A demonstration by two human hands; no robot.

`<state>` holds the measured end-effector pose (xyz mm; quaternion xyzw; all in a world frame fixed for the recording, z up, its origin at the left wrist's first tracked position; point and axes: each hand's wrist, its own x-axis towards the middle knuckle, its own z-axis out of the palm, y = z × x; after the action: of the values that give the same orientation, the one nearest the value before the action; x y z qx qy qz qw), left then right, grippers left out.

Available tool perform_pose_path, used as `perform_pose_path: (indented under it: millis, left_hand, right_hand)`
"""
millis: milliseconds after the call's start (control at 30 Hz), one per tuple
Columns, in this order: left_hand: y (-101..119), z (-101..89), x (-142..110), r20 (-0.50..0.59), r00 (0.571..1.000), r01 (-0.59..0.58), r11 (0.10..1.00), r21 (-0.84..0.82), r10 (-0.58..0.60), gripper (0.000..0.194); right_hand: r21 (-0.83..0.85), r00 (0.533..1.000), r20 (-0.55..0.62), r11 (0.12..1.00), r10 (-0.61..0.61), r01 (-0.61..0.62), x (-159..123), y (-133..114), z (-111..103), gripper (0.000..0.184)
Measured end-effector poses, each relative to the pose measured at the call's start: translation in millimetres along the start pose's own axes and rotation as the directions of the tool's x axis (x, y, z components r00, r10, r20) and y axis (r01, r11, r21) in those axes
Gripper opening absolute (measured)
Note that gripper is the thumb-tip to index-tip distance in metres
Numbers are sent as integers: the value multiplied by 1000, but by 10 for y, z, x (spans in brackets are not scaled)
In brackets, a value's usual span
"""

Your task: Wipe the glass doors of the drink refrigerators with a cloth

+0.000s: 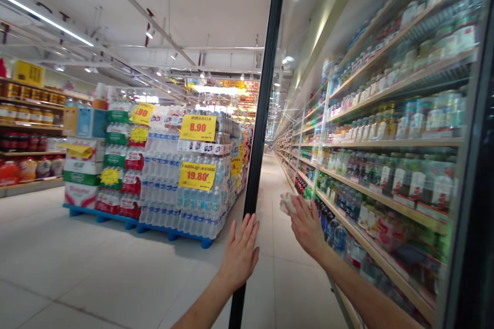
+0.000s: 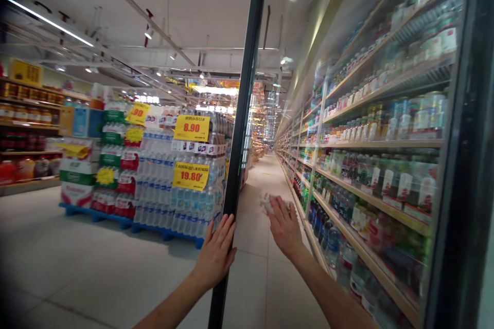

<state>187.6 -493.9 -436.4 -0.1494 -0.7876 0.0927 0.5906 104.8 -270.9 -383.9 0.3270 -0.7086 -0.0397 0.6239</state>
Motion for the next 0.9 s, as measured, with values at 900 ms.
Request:
perform_pose_path:
  millis: [900]
  left_hand:
    - [160,271,195,19,1000,-16,999,-51,17,56]
  right_hand:
    - [23,981,3,980,-196,195,-134,133,24,44]
